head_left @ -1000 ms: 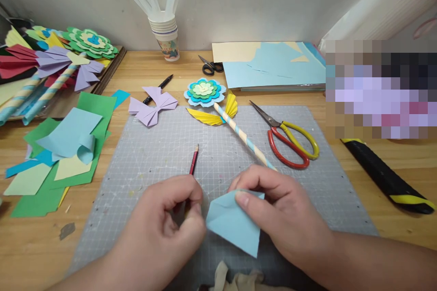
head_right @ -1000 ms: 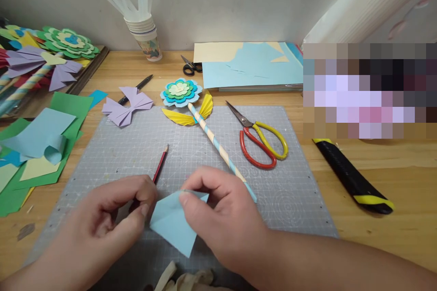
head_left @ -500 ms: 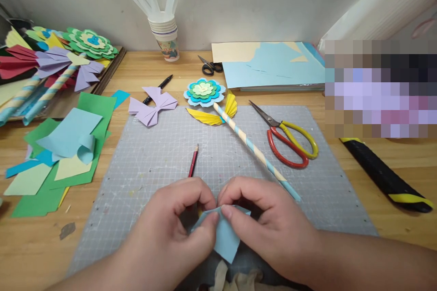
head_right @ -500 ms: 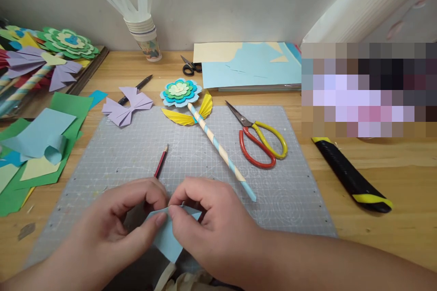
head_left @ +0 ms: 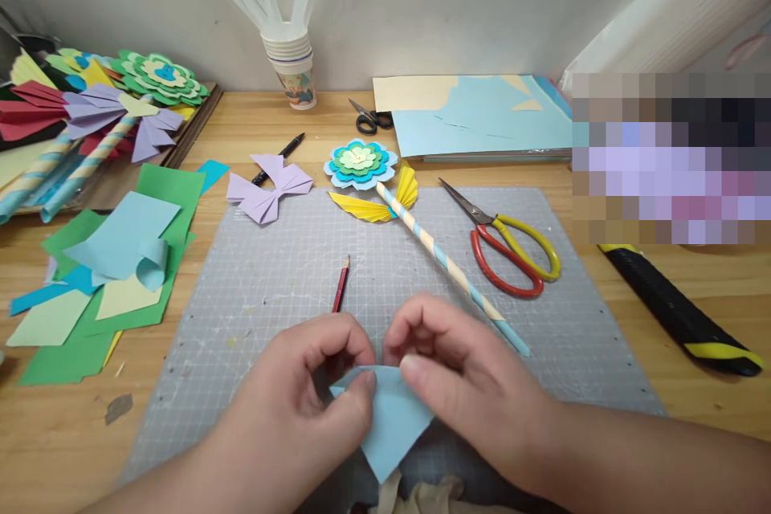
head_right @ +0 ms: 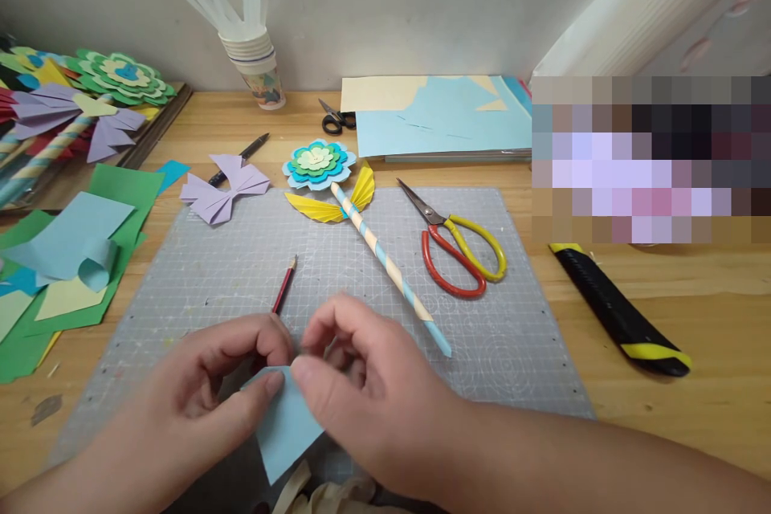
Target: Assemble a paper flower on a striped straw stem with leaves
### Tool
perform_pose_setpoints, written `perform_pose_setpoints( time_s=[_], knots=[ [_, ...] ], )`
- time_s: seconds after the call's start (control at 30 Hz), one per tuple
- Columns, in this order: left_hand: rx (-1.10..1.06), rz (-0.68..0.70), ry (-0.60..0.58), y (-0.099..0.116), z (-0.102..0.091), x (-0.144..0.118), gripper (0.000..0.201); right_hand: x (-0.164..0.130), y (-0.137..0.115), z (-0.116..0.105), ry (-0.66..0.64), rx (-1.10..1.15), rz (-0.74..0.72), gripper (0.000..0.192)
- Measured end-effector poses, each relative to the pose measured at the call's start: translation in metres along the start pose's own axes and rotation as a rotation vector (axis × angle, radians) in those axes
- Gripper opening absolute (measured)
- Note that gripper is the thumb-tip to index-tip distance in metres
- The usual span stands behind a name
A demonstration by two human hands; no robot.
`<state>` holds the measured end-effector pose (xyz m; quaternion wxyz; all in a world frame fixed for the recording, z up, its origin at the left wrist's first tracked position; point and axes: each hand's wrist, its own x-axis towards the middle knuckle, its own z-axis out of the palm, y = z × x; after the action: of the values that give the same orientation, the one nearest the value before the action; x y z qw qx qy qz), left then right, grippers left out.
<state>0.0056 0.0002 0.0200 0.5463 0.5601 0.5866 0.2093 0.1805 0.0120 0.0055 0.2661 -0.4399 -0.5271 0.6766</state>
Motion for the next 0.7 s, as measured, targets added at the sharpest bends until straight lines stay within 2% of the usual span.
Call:
perform_pose_setpoints(
  time_s=[0.07,0.13,0.23,0.37,0.5,0.6,0.7],
  knots=[
    [-0.056,0.015,0.023,-0.0011,0.0004,0.0004,0.013,0.0001,-0.0006,0.0017,-0.030,-0.037,0.027,0.008],
    [-0.178,0.031,0.071,-0.0027,0.0007,0.0007,0.009,0.0016,-0.0009,0.0019,-0.005,0.015,0.065,0.016],
    [-0.301,0.072,0.113,-0.0058,0.0013,0.0002,0.023,0.0050,0.0009,-0.0008,0.053,0.173,0.134,0.019],
    [-0.149,0.228,0.092,-0.0094,0.0017,-0.0014,0.026,0.0079,0.0056,-0.0041,0.091,0.279,0.176,0.019],
    [0.020,0.365,0.064,-0.0078,-0.0009,0.0003,0.019,0.0089,0.0058,-0.0038,0.094,0.294,0.183,0.019],
    [0.059,0.381,0.028,-0.0049,-0.0028,0.0026,0.013,0.0092,0.0023,-0.0027,0.088,0.286,0.169,0.020],
    [0.029,0.313,0.032,-0.0032,-0.0027,0.0034,0.012,0.0084,-0.0015,-0.0007,0.086,0.238,0.153,0.017]
  ],
)
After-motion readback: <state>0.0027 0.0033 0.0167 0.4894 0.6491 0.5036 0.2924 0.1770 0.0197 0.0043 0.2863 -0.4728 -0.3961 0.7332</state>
